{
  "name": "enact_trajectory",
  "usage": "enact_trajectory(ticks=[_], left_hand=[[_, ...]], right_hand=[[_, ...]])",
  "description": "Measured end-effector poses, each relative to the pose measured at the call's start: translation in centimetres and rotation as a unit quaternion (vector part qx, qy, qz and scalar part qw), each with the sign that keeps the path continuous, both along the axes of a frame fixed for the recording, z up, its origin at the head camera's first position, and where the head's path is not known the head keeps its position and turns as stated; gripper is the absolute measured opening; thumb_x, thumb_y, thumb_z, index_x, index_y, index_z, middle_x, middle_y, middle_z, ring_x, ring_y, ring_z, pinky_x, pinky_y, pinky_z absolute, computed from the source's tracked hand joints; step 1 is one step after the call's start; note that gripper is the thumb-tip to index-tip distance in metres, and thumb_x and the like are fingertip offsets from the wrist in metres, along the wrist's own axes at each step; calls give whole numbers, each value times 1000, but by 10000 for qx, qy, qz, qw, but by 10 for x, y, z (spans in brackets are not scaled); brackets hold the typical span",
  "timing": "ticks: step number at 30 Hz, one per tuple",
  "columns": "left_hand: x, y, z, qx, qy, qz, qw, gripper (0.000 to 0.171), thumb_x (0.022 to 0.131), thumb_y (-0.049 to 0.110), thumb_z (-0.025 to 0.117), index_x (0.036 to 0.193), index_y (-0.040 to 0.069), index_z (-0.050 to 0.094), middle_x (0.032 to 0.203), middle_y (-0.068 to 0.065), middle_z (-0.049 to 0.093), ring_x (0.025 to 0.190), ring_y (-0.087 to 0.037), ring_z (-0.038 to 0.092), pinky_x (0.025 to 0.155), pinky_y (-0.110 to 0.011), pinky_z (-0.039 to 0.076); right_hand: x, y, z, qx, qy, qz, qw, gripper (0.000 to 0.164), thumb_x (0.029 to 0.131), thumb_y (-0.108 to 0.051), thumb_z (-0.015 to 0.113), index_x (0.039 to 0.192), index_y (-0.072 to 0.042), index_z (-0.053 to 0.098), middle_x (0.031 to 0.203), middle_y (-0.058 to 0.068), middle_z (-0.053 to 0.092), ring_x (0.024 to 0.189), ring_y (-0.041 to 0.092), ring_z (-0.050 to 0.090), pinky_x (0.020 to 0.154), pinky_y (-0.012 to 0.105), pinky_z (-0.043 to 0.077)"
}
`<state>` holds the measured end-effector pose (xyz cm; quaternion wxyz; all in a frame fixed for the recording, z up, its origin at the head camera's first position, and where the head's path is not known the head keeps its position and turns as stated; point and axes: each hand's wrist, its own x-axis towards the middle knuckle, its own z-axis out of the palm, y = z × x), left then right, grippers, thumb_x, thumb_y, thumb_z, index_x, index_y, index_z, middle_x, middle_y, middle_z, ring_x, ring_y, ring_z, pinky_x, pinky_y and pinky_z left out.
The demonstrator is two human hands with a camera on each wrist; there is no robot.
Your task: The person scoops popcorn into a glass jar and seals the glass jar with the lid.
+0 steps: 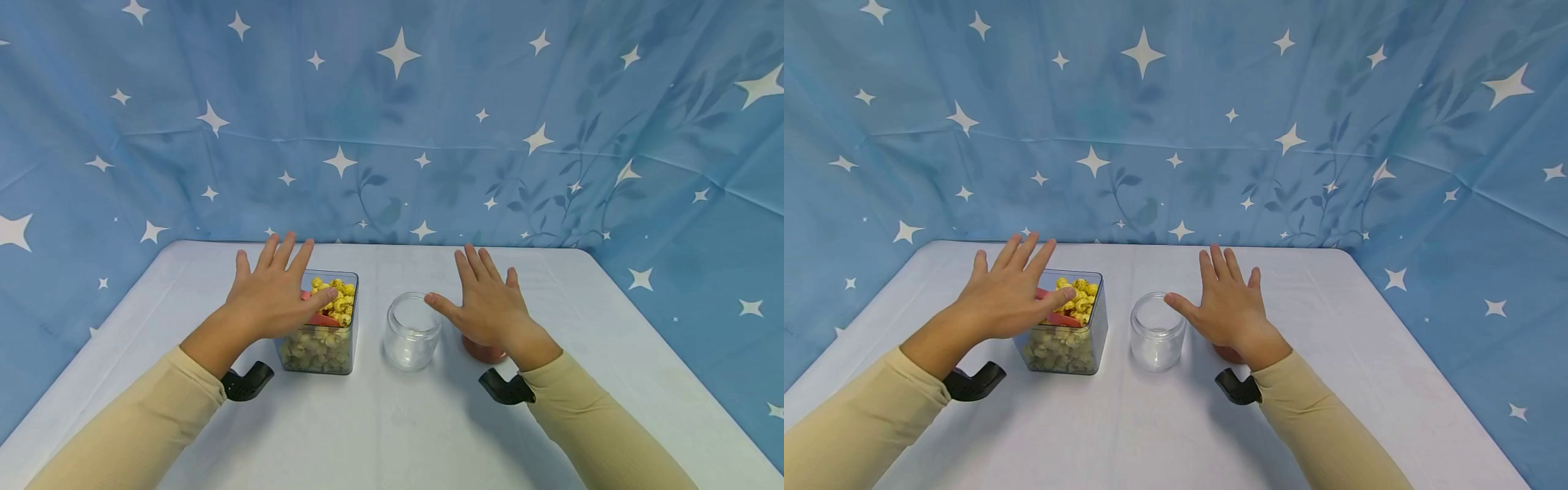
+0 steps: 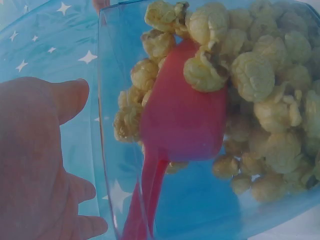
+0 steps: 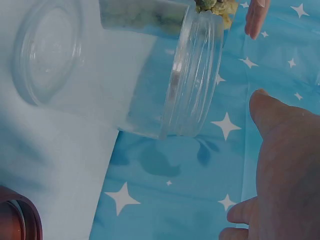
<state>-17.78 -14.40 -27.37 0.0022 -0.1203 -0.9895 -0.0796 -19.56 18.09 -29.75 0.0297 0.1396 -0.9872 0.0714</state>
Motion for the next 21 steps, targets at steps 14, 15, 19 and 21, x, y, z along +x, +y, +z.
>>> enact_trajectory(ticks=[14,15,19,21], left_hand=[[-1,-26,-4,1777,522,-500,9814,86,99,53,56,160,5,18,165,-18,-6,148,-47,8,110,-73,14],[-1,-30,-4,1953,556,-530,9777,84,100,51,57,160,5,20,166,-17,-4,148,-47,9,109,-73,17],[-2,-49,-12,2343,535,-435,9697,75,99,44,61,155,3,32,165,-19,9,147,-46,17,107,-73,24],[-2,-58,-17,2455,445,-349,9678,72,99,43,62,153,3,37,162,-21,17,143,-45,27,107,-69,29]], right_hand=[[5,-5,0,-877,305,359,9950,97,95,-64,53,157,3,21,164,19,16,150,37,13,113,70,11],[6,-7,0,-1020,340,443,9932,96,95,-61,56,157,3,22,163,19,19,150,37,16,113,69,14],[7,-21,0,-1620,295,840,9828,94,91,-54,67,156,2,27,160,18,28,146,36,28,115,60,25],[8,-29,1,-1863,204,999,9772,95,89,-52,70,156,1,28,159,17,31,144,35,33,114,56,29]])
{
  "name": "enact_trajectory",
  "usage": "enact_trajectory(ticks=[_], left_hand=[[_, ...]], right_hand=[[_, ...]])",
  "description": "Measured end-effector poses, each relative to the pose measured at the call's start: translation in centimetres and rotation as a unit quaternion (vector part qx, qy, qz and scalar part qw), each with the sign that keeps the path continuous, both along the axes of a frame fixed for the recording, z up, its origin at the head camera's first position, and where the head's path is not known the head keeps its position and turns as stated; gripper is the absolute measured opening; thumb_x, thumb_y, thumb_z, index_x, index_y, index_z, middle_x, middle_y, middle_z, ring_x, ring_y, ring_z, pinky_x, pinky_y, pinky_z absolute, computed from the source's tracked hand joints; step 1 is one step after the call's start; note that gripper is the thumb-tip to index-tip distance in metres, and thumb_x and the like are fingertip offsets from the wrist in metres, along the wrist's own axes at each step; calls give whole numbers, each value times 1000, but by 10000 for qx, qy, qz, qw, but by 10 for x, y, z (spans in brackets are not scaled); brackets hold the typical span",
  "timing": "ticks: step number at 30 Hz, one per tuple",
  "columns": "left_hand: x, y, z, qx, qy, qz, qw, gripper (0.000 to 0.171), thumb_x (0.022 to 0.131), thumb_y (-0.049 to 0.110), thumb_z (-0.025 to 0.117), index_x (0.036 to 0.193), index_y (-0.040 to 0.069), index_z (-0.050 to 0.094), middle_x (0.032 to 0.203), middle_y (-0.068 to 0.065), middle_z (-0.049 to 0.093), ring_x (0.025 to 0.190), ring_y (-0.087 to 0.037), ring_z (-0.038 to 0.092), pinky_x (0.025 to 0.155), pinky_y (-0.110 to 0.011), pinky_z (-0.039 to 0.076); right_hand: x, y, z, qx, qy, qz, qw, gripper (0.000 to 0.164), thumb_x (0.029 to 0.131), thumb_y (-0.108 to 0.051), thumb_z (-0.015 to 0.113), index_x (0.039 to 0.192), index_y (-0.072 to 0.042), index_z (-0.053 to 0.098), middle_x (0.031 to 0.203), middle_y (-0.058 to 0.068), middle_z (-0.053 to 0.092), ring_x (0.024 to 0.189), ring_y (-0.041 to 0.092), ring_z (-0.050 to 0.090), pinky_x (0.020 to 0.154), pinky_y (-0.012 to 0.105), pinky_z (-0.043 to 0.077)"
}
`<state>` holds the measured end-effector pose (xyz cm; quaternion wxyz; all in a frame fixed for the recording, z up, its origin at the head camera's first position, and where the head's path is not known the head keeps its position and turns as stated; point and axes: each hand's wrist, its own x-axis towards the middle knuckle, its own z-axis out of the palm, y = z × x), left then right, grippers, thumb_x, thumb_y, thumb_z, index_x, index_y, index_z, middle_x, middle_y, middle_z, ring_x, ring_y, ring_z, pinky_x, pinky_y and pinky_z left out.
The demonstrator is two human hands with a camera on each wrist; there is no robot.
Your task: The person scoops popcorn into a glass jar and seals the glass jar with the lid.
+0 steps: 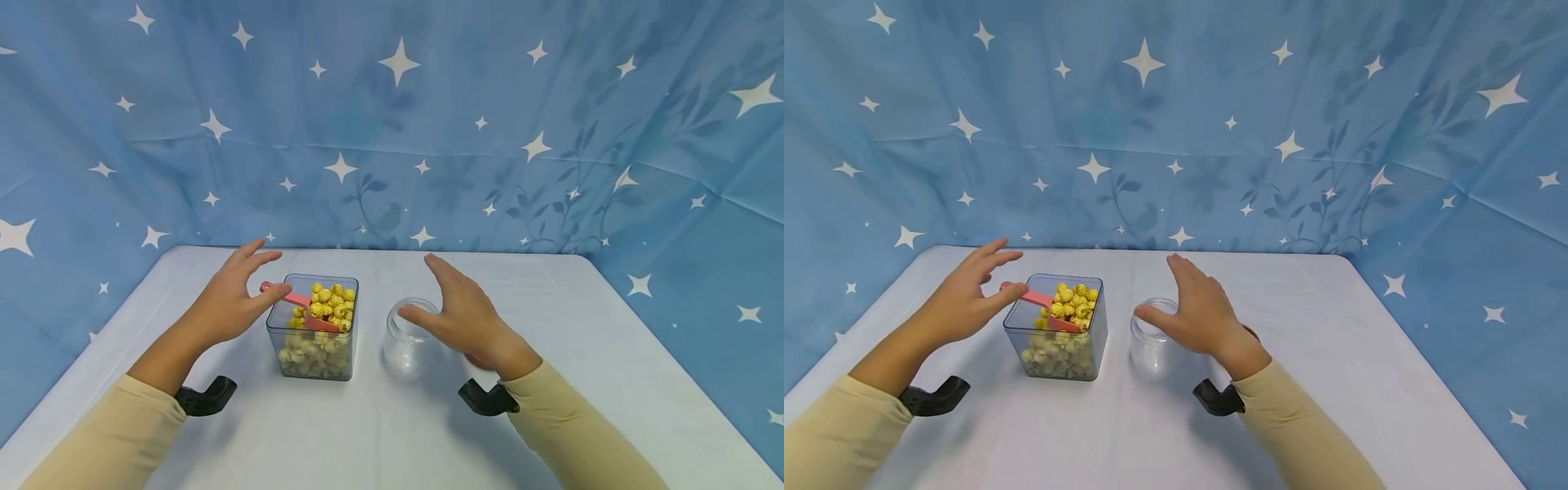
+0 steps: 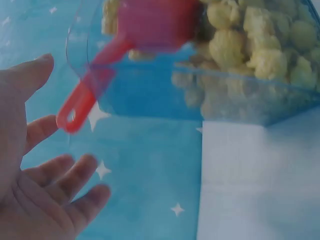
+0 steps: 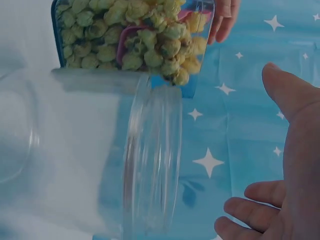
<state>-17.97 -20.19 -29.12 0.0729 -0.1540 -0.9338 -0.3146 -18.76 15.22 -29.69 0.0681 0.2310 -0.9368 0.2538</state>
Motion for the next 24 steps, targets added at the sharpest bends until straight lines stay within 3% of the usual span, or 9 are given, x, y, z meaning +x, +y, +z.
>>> enact_trajectory(ticks=[4,9,13,16,21,24], left_hand=[[0,-13,-9,239,-362,52,9990,69,98,45,63,151,6,43,152,-23,38,130,-41,49,101,-59,44],[0,-23,-13,395,-836,117,9956,65,97,45,66,147,8,50,131,-19,61,117,-37,60,89,-52,54],[-4,-26,-13,645,-1078,-67,9921,62,97,41,67,144,4,53,121,-13,66,103,-28,64,85,-46,54],[-8,-28,-12,938,-1446,-277,9846,61,98,39,66,145,3,51,118,-12,66,97,-25,65,87,-46,52],[-12,-29,-6,1249,-2004,-466,9706,59,99,34,65,147,3,48,123,-15,64,104,-28,66,100,-57,46],[-14,-27,-3,1160,-2089,-418,9701,58,99,37,65,145,4,51,123,-15,63,103,-27,66,100,-56,46]], right_hand=[[2,-13,2,-184,-280,188,9993,96,87,-53,73,157,-3,29,159,12,33,144,32,34,114,53,31],[2,-25,1,-214,-573,326,9976,98,86,-55,74,158,-6,27,160,9,31,146,29,31,115,52,31],[-1,-37,2,-208,-673,523,9961,103,83,-58,76,158,-8,28,160,8,31,146,28,30,114,51,32],[-6,-47,3,-156,-752,714,9945,105,81,-58,78,158,-9,28,160,7,31,146,26,30,114,50,32],[-12,-61,6,-26,-973,921,9910,106,78,-55,82,158,-10,29,160,6,32,145,25,32,115,47,32],[-16,-69,5,86,-1082,969,9894,106,76,-55,83,157,-10,32,158,6,36,144,25,35,114,46,34]])
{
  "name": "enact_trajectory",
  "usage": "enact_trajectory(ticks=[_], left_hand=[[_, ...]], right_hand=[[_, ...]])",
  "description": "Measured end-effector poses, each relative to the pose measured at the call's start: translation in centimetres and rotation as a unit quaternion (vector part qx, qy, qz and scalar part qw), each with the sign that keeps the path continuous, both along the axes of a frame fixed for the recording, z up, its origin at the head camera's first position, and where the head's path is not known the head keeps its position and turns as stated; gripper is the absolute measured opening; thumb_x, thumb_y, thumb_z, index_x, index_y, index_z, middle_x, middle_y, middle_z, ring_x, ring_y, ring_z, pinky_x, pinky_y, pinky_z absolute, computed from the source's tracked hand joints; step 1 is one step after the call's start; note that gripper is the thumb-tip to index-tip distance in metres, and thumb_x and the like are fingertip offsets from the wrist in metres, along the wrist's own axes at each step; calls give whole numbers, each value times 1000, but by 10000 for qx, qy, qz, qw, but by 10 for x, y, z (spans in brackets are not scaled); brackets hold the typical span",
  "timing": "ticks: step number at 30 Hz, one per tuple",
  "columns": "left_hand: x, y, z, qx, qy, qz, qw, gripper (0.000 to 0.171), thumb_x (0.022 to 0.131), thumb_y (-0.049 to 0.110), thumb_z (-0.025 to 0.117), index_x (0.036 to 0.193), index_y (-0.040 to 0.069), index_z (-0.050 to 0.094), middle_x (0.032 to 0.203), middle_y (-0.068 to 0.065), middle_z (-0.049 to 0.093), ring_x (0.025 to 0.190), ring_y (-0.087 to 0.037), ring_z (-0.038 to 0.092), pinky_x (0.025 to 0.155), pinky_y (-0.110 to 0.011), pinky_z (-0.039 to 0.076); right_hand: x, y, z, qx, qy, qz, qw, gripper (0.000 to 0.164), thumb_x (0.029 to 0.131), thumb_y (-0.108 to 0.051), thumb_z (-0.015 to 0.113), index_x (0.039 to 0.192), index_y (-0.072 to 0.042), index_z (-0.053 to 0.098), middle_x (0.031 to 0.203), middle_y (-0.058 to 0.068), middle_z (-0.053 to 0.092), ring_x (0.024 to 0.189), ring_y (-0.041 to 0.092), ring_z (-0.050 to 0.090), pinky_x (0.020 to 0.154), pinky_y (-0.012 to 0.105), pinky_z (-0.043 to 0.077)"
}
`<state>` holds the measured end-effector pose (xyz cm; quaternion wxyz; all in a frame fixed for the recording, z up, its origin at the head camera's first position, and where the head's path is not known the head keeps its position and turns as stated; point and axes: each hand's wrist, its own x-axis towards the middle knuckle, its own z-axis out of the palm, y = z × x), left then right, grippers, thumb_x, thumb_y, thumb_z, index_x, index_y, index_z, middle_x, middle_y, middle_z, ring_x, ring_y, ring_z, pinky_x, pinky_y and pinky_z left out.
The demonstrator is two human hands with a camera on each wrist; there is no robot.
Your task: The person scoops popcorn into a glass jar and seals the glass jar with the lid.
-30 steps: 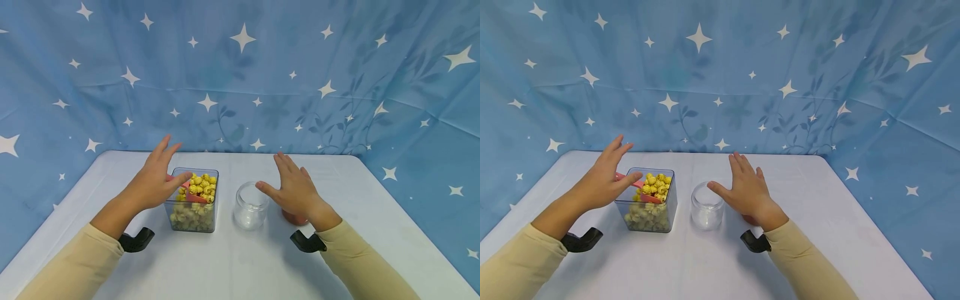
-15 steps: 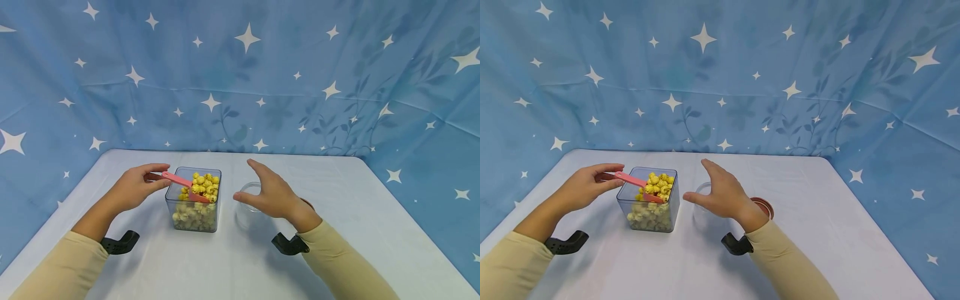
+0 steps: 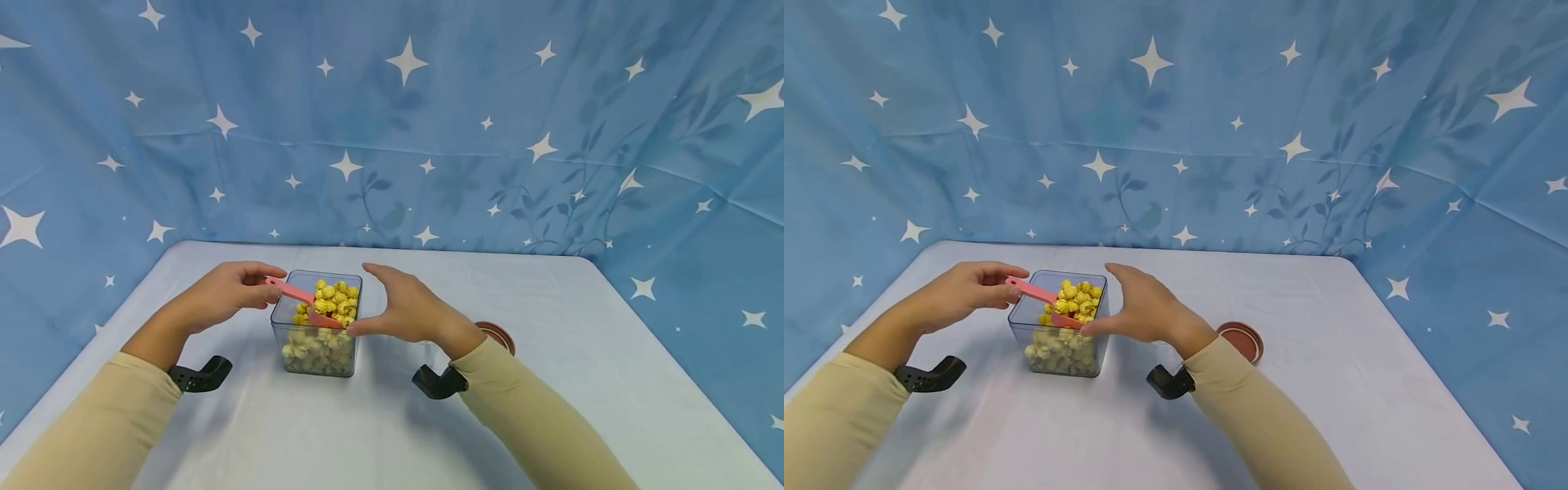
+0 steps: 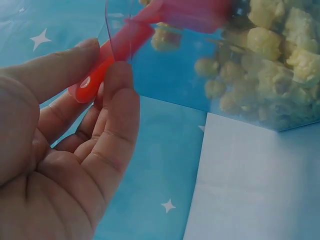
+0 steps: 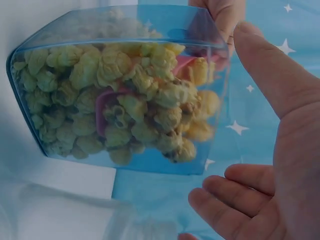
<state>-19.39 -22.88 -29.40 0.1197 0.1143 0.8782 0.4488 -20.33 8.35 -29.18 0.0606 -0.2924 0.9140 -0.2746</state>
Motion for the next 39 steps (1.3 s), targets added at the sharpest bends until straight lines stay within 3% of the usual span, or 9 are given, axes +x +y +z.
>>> enact_trajectory(ticks=[10,16,39], left_hand=[[-3,6,5,-53,-134,86,9999,53,100,35,64,137,-2,57,115,-15,65,95,-23,64,92,-40,55],[-5,4,3,271,-206,176,9993,48,101,25,63,135,-8,56,106,-14,67,91,-23,64,86,-35,57],[0,-18,-2,1114,-346,410,9923,51,101,16,63,138,-16,47,98,-9,68,85,-14,67,82,-28,58]], right_hand=[[-8,-14,-4,67,-234,222,9995,104,78,-51,84,157,-8,32,157,8,38,142,25,38,113,44,35],[-7,-15,-2,126,-320,214,9992,104,78,-51,83,157,-7,31,158,7,36,143,25,36,114,44,34],[-9,-15,-4,0,-410,139,9991,105,77,-50,85,156,-7,32,156,8,38,140,25,39,112,45,38]])
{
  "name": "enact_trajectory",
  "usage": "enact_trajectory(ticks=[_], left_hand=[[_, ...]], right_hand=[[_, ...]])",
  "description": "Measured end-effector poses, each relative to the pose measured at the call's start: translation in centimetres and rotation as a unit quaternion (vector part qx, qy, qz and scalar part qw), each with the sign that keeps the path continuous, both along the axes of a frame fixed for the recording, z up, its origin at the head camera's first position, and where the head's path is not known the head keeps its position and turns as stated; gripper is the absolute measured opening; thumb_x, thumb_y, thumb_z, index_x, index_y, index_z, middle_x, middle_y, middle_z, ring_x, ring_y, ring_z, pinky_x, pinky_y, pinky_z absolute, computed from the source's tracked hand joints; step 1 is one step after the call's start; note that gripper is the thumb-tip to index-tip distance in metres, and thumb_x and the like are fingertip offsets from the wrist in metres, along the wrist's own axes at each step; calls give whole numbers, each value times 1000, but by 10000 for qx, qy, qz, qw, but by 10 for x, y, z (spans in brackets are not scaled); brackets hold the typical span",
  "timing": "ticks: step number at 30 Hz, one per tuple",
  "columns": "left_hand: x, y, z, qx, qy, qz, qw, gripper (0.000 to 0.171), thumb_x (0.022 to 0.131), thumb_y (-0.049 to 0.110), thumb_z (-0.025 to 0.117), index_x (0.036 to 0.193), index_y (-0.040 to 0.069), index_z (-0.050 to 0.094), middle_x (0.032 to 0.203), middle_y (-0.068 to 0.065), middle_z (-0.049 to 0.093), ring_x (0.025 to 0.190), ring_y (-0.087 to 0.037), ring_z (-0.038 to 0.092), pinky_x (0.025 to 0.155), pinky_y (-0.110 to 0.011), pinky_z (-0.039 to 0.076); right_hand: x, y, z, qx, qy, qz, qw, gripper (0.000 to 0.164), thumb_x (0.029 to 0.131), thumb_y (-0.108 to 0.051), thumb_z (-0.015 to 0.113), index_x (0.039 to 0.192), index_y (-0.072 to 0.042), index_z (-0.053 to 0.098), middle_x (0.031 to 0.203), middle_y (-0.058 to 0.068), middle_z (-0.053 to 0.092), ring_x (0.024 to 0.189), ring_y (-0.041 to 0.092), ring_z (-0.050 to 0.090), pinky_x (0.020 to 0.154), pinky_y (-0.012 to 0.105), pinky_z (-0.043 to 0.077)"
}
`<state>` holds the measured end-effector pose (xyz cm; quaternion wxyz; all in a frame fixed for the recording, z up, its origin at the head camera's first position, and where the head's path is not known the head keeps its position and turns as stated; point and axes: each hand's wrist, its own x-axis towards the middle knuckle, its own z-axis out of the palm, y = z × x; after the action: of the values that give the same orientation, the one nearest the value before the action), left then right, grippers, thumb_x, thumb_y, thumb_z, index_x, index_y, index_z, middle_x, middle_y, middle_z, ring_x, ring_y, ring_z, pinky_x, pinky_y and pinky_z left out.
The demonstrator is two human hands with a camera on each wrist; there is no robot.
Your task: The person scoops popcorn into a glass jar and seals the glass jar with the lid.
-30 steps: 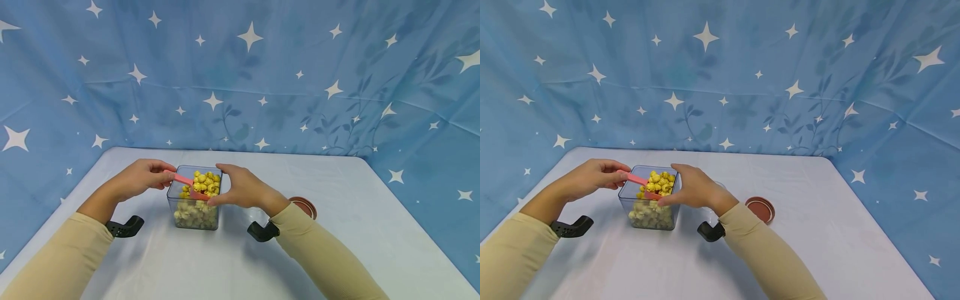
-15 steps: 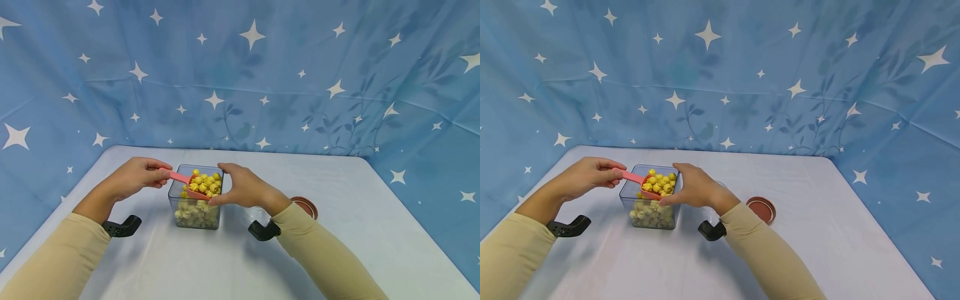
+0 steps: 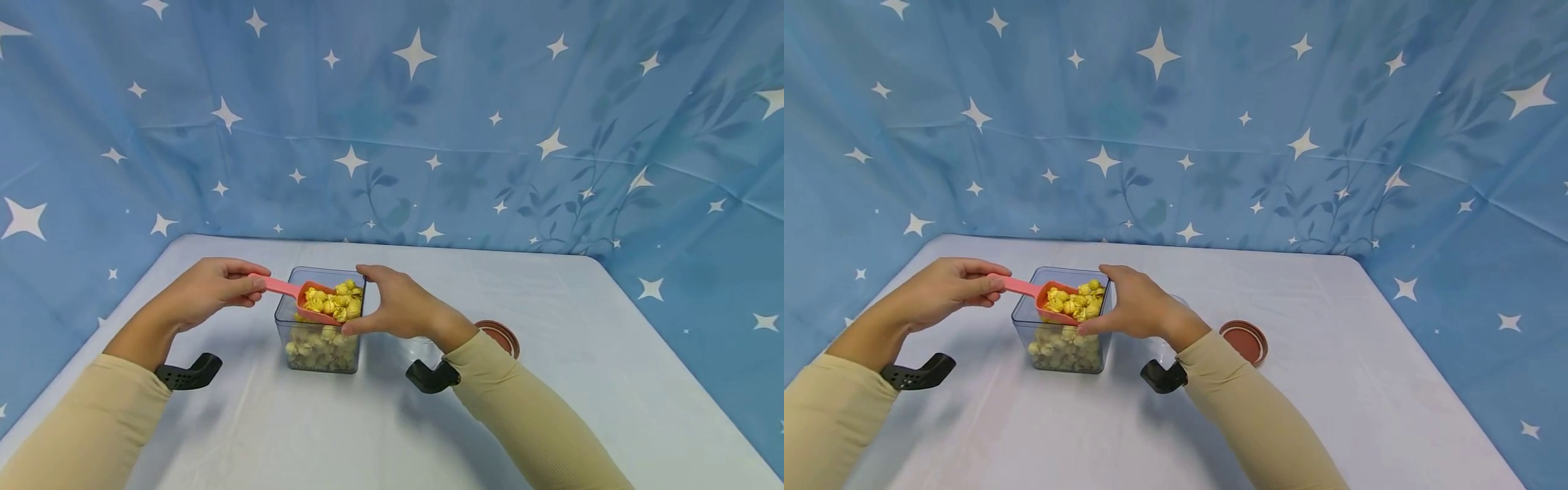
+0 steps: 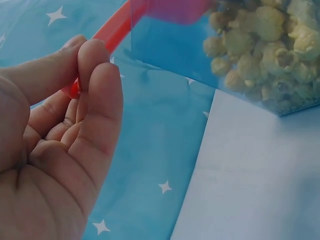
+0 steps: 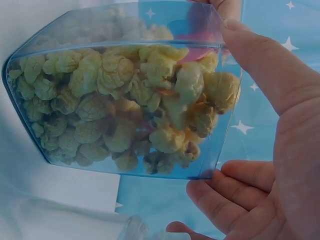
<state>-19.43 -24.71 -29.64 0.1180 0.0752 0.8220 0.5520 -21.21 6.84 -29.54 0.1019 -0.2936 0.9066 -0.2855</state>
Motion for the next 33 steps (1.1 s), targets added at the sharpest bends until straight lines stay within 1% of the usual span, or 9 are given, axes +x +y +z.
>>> enact_trajectory(ticks=[3,5,10,17,24,28,33], left_hand=[[0,2,-2,140,-4,-33,9999,51,101,15,63,137,-17,47,98,-9,68,85,-13,67,83,-29,58],[0,5,-3,198,4,-114,9997,51,101,15,63,137,-17,47,99,-10,68,85,-13,67,83,-29,58],[-3,11,-6,213,-9,-250,9995,51,101,16,63,136,-17,48,100,-11,68,87,-14,67,84,-29,57],[-2,6,-5,189,-20,-114,9998,50,101,15,63,137,-16,48,99,-10,68,86,-15,67,84,-29,57],[0,-2,-4,240,-42,97,9997,49,101,14,62,137,-16,47,95,-9,68,83,-13,66,81,-27,58],[0,-4,-5,352,-38,137,9993,46,102,11,60,137,-17,47,95,-8,67,83,-13,66,81,-27,58],[0,-1,-9,477,-52,120,9988,45,103,10,58,136,-18,47,96,-8,67,83,-13,65,81,-28,58]], right_hand=[[0,-1,0,-7,-9,8,10000,105,77,-50,85,156,-6,32,156,9,38,141,26,38,112,46,37],[0,-1,1,-5,-10,18,10000,105,77,-50,84,156,-6,31,156,9,38,141,26,37,112,46,36],[0,0,1,-23,-42,21,10000,105,77,-49,84,157,-7,30,157,8,37,142,26,36,113,46,36],[1,-1,1,-23,-80,-45,10000,106,76,-49,85,157,-8,31,156,8,38,141,25,37,112,46,37],[1,-1,1,34,-58,-108,9999,104,77,-50,85,157,-8,32,156,8,38,141,25,38,111,47,38],[1,-1,1,5,-87,-107,9999,104,77,-49,85,157,-8,31,156,8,38,141,26,38,111,48,38],[1,-1,1,-7,-79,-72,9999,104,78,-48,85,157,-7,31,156,8,38,141,26,38,111,47,38]])
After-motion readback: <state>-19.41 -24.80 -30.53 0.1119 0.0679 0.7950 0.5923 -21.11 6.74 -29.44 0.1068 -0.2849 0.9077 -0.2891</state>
